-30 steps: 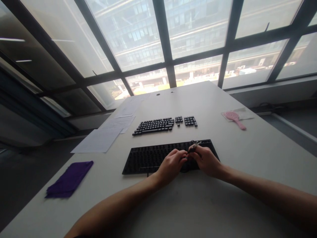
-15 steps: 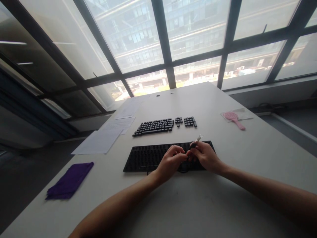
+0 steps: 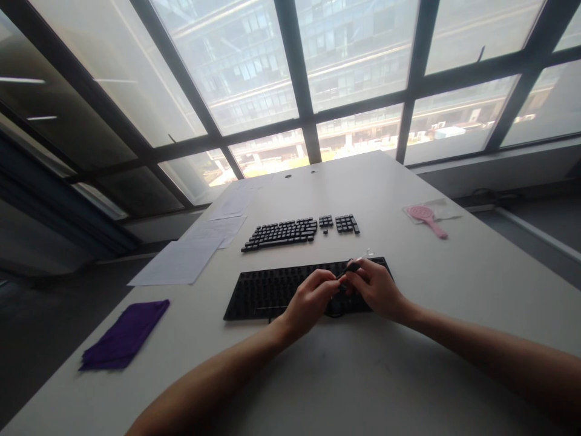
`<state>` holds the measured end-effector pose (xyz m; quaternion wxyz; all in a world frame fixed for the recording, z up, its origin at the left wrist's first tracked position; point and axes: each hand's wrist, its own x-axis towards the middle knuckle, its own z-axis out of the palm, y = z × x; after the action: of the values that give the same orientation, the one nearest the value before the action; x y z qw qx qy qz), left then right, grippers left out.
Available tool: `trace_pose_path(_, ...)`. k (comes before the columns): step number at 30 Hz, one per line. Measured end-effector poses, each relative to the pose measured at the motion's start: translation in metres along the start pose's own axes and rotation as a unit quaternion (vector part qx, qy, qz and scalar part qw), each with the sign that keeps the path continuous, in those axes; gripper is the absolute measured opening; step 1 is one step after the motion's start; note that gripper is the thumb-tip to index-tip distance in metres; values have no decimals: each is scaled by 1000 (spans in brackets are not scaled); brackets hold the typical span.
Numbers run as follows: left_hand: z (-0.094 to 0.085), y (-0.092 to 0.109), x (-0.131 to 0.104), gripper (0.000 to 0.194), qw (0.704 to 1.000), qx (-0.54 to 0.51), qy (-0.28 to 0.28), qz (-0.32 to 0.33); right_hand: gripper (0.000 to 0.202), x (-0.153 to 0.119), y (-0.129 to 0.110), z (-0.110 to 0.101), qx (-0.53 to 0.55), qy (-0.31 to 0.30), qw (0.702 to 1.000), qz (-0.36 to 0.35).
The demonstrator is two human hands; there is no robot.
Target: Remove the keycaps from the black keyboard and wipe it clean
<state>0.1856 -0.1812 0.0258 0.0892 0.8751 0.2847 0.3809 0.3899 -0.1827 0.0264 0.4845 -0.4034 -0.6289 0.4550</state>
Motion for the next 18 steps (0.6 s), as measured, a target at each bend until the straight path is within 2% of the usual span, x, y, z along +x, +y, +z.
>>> trace_pose_path(5,-5,-2,4,22,994,51,-46,84,20,8,3,-2,54,9,996,72)
trace_pose_path(10,-7,-2,7,23,992,51,-51,105,23,11,6,-4,75,1,993,87)
trace_pose_path(14,-2,-1,5,20,997,24,-33,69,21,10,2,-3,53,-21,996,76)
trace_pose_path(18,-1,-3,6,18,998,-23,40,-34,18,10,2,-2,33,-38,996,68)
